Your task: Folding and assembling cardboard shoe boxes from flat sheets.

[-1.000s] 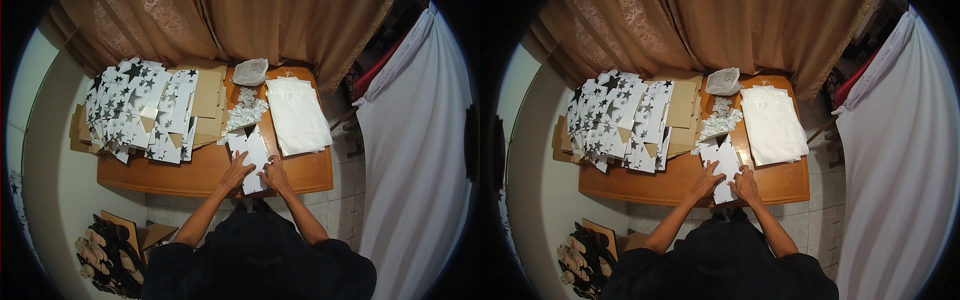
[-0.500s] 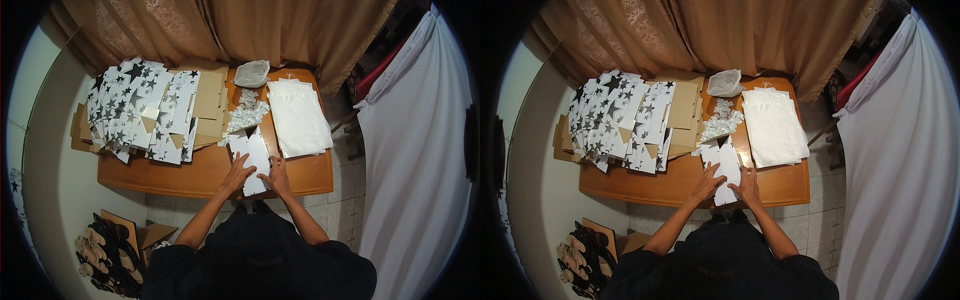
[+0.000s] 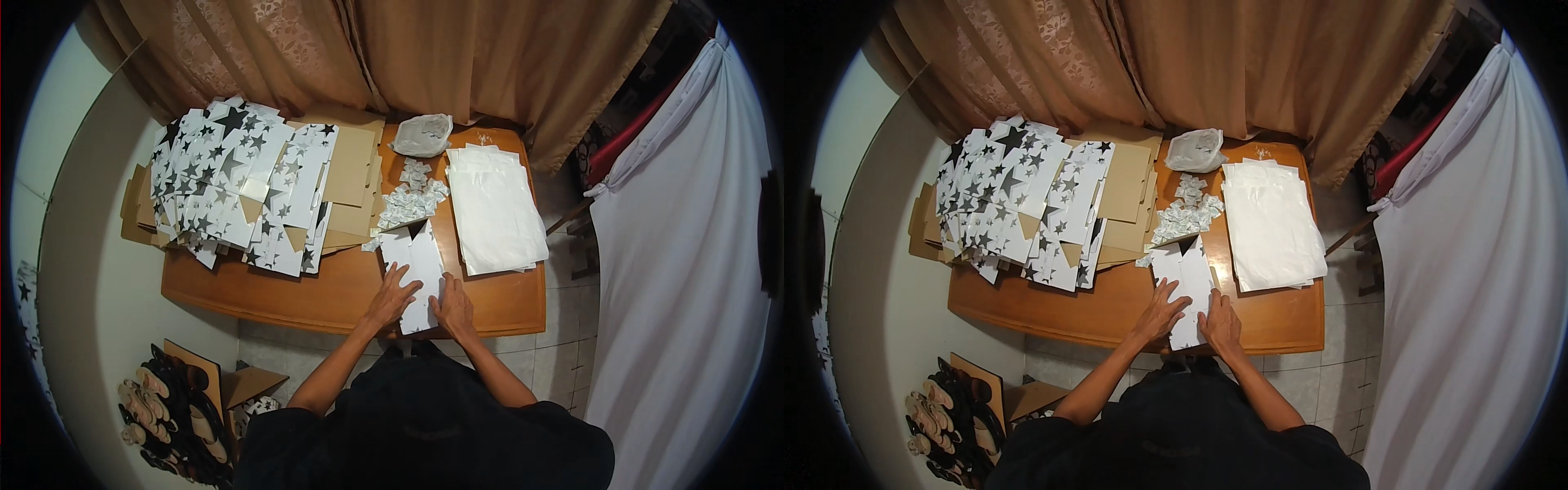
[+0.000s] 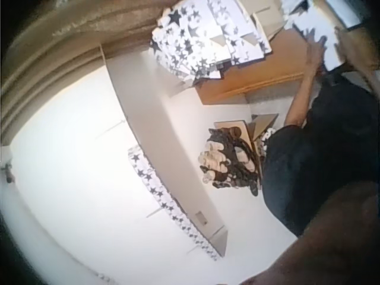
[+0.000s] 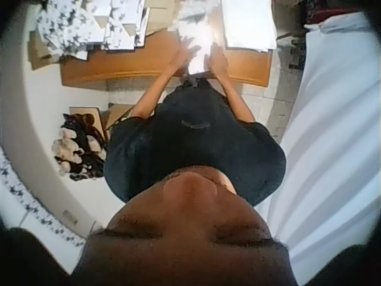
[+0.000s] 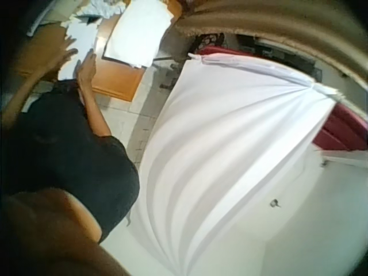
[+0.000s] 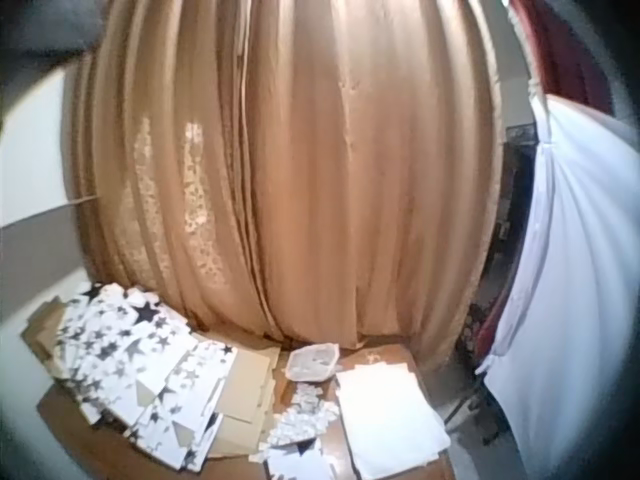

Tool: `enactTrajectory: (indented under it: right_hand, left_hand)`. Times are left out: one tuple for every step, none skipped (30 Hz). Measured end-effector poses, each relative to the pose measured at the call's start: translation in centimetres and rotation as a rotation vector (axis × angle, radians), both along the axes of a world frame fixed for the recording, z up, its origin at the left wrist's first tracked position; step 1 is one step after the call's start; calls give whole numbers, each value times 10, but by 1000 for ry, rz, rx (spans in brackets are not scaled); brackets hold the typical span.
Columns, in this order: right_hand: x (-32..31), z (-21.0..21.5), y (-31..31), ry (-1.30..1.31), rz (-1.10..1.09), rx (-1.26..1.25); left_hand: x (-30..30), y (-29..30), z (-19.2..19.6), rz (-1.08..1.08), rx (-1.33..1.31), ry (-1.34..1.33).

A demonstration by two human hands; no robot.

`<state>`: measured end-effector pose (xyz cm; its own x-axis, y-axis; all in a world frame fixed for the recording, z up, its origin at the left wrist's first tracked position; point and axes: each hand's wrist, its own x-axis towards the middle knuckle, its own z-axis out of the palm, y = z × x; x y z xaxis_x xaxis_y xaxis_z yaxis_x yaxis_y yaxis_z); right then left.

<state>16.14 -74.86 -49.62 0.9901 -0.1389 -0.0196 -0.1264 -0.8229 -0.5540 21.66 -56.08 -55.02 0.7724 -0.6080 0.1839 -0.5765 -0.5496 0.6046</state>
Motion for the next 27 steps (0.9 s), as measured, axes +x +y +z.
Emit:
enactTrajectory:
  right_hand:
    - [4, 0, -4, -1, 1, 0]
    - [9, 1, -10, 19, 27, -25]
    - [14, 3, -14, 37, 56, -49]
    - [23, 3, -16, 37, 60, -48]
    - [34, 4, -19, -21, 78, -53]
    - [46, 4, -21, -78, 95, -58]
    - [60, 5, -22, -81, 98, -58]
    - [75, 6, -21, -149, 125, -50]
    - [89, 8, -20, -217, 153, -40]
    - [104, 13, -17, -220, 159, -39]
    - [119, 18, -13, -286, 206, -32]
    - [130, 21, -7, -351, 258, -22]
    - [142, 24, -4, -353, 258, -23]
    - [152, 27, -2, -386, 326, -84]
    - [157, 26, 0, -417, 394, -145]
    - [160, 24, 1, -419, 394, -145]
    - [163, 20, 3, -386, 459, -212]
    - [166, 15, 5, -353, 524, -279]
    - [166, 11, 5, -354, 541, -257]
    - [165, 6, 3, -356, 541, -257]
    - [164, 5, 1, -268, 577, -245]
    - [163, 4, -1, -180, 611, -233]
    - [160, 3, -3, -209, 613, -217]
    - [158, 1, -4, -208, 615, -216]
    - [156, -1, -7, -212, 628, -187]
    - [154, -3, -9, -216, 639, -159]
    - [152, -7, -12, -216, 639, -158]
  left_hand:
    - [0, 1, 3, 27, 0, 49]
    - [2, 2, 5, 29, 0, 49]
    - [4, 3, 8, 59, 44, 62]
    - [5, 4, 10, 90, 88, 77]
    - [7, 4, 13, 95, 88, 77]
    - [10, 4, 16, 117, 103, 105]
    - [14, 4, 17, 140, 118, 132]
    - [20, 3, 18, 142, 117, 130]
    - [25, 3, 17, 144, 145, 110]
    - [29, 4, 14, 147, 173, 90]
    - [34, 4, 11, 153, 173, 89]
    - [37, 6, 3, 140, 193, 33]
    - [42, 5, 2, 116, 211, -24]
    - [45, 5, 1, 116, 210, -26]
    - [46, 5, 1, 86, 189, -3]
    - [48, 5, 2, 56, 168, 21]
    - [48, 5, 2, 56, 168, 19]
    - [48, 5, 3, 52, 128, 64]
    - [48, 5, 3, 46, 88, 109]
    - [50, 5, 3, 46, 88, 107]
    - [49, 5, 6, 45, 115, 111]
    - [49, 5, 9, 43, 142, 116]
    - [50, 4, 10, 43, 142, 118]
    - [49, 6, 9, 41, 126, 105]
    - [48, 7, 7, 38, 111, 92]
    - [48, 7, 5, 39, 112, 93]
    - [50, 6, 4, 40, 110, 87]
